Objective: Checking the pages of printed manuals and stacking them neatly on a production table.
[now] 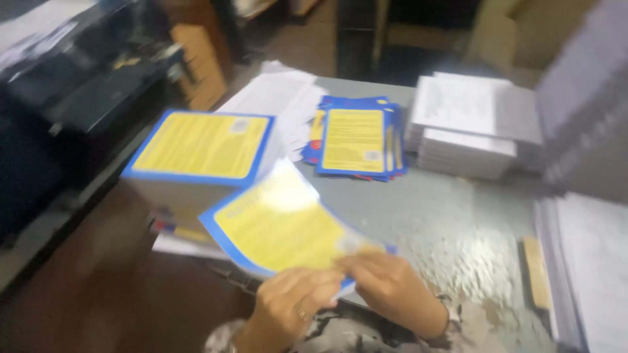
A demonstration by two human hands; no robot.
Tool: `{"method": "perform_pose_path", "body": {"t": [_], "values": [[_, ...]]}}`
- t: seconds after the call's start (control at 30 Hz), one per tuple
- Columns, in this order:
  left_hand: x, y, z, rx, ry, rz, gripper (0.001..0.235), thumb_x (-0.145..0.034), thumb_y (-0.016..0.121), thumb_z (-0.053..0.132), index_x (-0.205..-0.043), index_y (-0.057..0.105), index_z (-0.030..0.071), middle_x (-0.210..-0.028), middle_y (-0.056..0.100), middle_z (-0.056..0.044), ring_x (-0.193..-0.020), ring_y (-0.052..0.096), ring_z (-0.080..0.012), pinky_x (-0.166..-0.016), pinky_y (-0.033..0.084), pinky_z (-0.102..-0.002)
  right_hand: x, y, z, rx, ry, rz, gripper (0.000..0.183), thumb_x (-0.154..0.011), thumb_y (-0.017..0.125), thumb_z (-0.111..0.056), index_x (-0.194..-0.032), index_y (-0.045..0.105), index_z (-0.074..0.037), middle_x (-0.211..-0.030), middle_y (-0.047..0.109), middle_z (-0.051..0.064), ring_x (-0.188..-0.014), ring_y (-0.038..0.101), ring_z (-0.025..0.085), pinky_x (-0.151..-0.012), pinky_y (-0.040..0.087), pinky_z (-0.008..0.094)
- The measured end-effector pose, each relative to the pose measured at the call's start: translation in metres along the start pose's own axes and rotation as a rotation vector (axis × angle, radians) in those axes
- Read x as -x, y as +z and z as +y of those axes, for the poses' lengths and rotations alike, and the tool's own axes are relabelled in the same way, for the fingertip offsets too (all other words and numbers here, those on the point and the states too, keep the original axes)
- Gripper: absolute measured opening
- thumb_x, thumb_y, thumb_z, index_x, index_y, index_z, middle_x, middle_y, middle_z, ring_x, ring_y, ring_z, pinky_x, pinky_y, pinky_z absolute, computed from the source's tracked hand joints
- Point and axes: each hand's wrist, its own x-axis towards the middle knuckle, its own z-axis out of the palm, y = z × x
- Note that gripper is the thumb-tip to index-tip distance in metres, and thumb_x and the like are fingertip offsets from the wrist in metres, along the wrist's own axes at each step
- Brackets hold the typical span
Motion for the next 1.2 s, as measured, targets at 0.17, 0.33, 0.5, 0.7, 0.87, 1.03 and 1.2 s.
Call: {"method": "perform_pose_path", "body": {"t": [0.17,0.33,0.5,0.7,0.87,1.03,1.2], "values": [[-0.006,0.017,0.004,0.171,-0.124,0.026,0.025,-0.104,0.05,0.02,-0.094,0.069,0.005,-0.091,0.074,-0.007,-0.083,0.075,-0.0254,-0.08,0.058,-0.036,0.04,-0.02,-0.016,-0.294,0.186,-0.017,0.026,-0.104,0.05,-0.015,-0.122,0.065,-0.005,-0.105,0.079,0.011,-0.086,0.079,0.027,-0.074,0.06,0.033],[-0.002,0.027,0.008,0.159,-0.212,0.28,0.031,-0.103,0.051,0.035,-0.107,0.066,0.008,-0.115,0.075,-0.015,-0.114,0.074,-0.0335,-0.112,0.054,-0.057,0.111,-0.042,0.025,-0.31,0.84,0.178,0.016,-0.08,0.079,-0.032,-0.089,0.085,-0.02,-0.077,0.084,-0.007,-0.063,0.072,0.008,-0.065,0.053,0.024],[0.002,0.03,0.024,0.226,-0.287,0.474,0.028,-0.109,0.042,0.026,-0.099,0.059,0.007,-0.102,0.074,-0.018,-0.101,0.077,-0.0301,-0.104,0.063,-0.049,0.12,-0.039,0.027,-0.866,1.371,0.951,0.042,-0.09,0.066,-0.017,-0.127,0.064,0.004,-0.107,0.074,0.019,-0.086,0.07,0.028,-0.077,0.059,0.04],[0.032,0.126,0.0,0.425,-0.494,-0.005,0.018,-0.1,0.056,0.011,-0.105,0.073,0.005,-0.105,0.077,-0.009,-0.098,0.075,-0.0228,-0.093,0.058,-0.037,0.179,0.045,0.029,-0.842,1.608,1.318,0.034,-0.101,0.06,-0.019,-0.131,0.055,-0.003,-0.115,0.069,0.015,-0.098,0.068,0.028,-0.088,0.058,0.041],[0.08,0.226,0.017,0.47,-0.554,-0.51,0.017,-0.096,0.064,0.013,-0.109,0.073,0.007,-0.112,0.075,-0.01,-0.103,0.071,-0.024,-0.096,0.057,-0.036,0.204,0.09,0.029,-0.801,1.578,1.397,0.043,-0.098,0.059,-0.009,-0.14,0.05,-0.002,-0.131,0.065,0.016,-0.113,0.065,0.029,-0.097,0.054,0.042],[0.073,0.238,0.042,0.355,-0.525,-0.953,0.063,-0.085,0.079,0.027,-0.14,0.057,0.004,-0.142,0.055,-0.01,-0.132,0.049,-0.0308,-0.106,0.045,-0.048,0.198,0.087,0.014,-0.776,1.639,1.309,0.035,-0.096,0.064,-0.012,-0.127,0.059,0.004,-0.119,0.07,0.019,-0.104,0.068,0.031,-0.089,0.057,0.042],[0.098,0.256,0.037,0.189,-0.43,-0.896,0.053,-0.085,0.077,0.039,-0.129,0.066,0.011,-0.127,0.056,-0.009,-0.114,0.055,-0.0301,-0.078,0.055,-0.047,0.204,0.09,-0.004,-1.055,1.643,1.289,0.04,-0.102,0.052,-0.018,-0.138,0.051,-0.001,-0.123,0.066,0.023,-0.104,0.064,0.034,-0.087,0.052,0.048]]}}
